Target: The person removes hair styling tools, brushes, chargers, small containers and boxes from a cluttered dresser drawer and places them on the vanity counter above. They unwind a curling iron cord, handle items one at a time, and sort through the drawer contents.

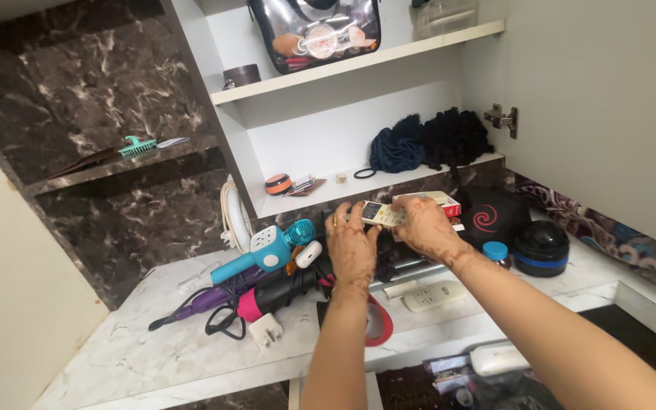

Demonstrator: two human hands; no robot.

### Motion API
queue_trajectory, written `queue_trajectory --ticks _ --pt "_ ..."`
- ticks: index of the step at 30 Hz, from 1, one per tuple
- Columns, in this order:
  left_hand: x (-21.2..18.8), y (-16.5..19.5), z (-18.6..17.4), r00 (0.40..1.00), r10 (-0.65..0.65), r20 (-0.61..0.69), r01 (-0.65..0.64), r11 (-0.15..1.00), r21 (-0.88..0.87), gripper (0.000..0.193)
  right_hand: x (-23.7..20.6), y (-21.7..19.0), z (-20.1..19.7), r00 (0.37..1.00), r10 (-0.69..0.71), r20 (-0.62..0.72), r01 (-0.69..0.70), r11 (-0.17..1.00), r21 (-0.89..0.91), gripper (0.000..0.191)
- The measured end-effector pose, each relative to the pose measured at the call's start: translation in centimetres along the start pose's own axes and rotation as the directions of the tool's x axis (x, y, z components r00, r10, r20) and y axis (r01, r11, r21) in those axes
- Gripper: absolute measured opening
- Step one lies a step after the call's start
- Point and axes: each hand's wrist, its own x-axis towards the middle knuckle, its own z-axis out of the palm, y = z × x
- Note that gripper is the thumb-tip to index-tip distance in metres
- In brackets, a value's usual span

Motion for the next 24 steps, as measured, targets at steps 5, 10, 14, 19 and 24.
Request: queue_trajectory --ticks 5,10,14,19,24 --pt "1.5 -3.6 1.3 0.981 -0.004 0.194 -0.019 0.993 0.12 0.038 2.9 2.0 3.2 0.994 -0.046 0.097 0.039 0.997 0.071 0.042" --pt "1.2 -6.2 3.6 0.988 0.05 0.146 -0.07 0.989 0.129 0.034 4.4 3.0 5.2 0.986 -0.004 0.169 0.005 1.0 -0.007 0.04" --pt "1.0 -7.2 5.0 0.991 0.078 0.107 -0.091 0.988 0.128 0.033 4.8 3.5 5.9 0.981 0.037 0.193 -0.03 0.999 -0.038 0.05" --pt "0.6 -7.7 6.0 0.984 0.127 0.124 -0.146 0.977 0.159 0.028 4.3 4.1 7.2 0.991 -0.017 0.136 0.04 0.986 -0.161 0.054" --pt "0.6 -7.1 5.7 0.986 0.104 0.128 -0.123 0.981 0.153 0.029 4.3 4.4 7.5 0.991 -0.072 0.115 0.097 0.968 -0.232 0.05"
